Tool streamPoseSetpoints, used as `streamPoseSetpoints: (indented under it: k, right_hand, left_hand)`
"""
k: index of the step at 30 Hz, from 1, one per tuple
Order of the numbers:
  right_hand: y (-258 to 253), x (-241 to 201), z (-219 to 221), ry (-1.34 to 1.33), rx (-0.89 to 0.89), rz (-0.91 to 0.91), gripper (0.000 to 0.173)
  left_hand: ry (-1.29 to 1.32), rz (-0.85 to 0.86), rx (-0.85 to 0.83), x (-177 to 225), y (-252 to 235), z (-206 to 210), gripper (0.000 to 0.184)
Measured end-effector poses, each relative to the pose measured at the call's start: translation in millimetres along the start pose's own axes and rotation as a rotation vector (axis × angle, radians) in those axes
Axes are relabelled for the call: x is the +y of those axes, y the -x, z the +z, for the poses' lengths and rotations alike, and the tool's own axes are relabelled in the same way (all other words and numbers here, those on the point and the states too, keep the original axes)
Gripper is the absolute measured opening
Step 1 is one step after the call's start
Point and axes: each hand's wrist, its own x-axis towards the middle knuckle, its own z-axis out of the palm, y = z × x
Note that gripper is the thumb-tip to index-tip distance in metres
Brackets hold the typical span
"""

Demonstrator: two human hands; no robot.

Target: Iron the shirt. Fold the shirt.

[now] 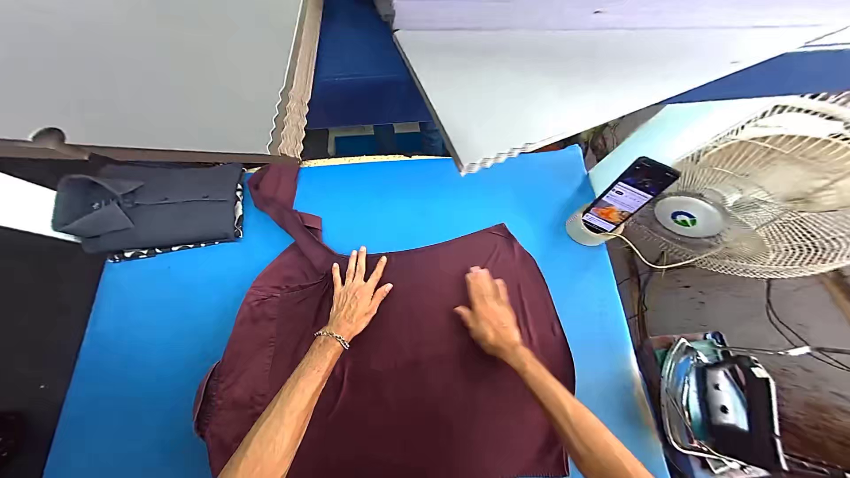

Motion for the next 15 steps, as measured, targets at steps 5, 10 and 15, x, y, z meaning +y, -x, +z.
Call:
streamPoseSetpoints:
  k: [5, 10, 15]
  right_hand:
    - [59, 152, -30, 0.146, 0.183, 0.392, 0.084]
    - [112, 19, -37, -0.035, 0.123, 0.320, 0.079]
    - [196, 41, -9, 0.111, 0.116, 0.238, 0.078]
  left_hand:
    - [0.028, 0.149, 0.021, 114, 102, 35, 0.064]
    - [0.166, 0.389, -0.137, 224, 196, 71, 0.066]
    - [0.173, 0.526, -0.134, 267, 216, 87, 0.069]
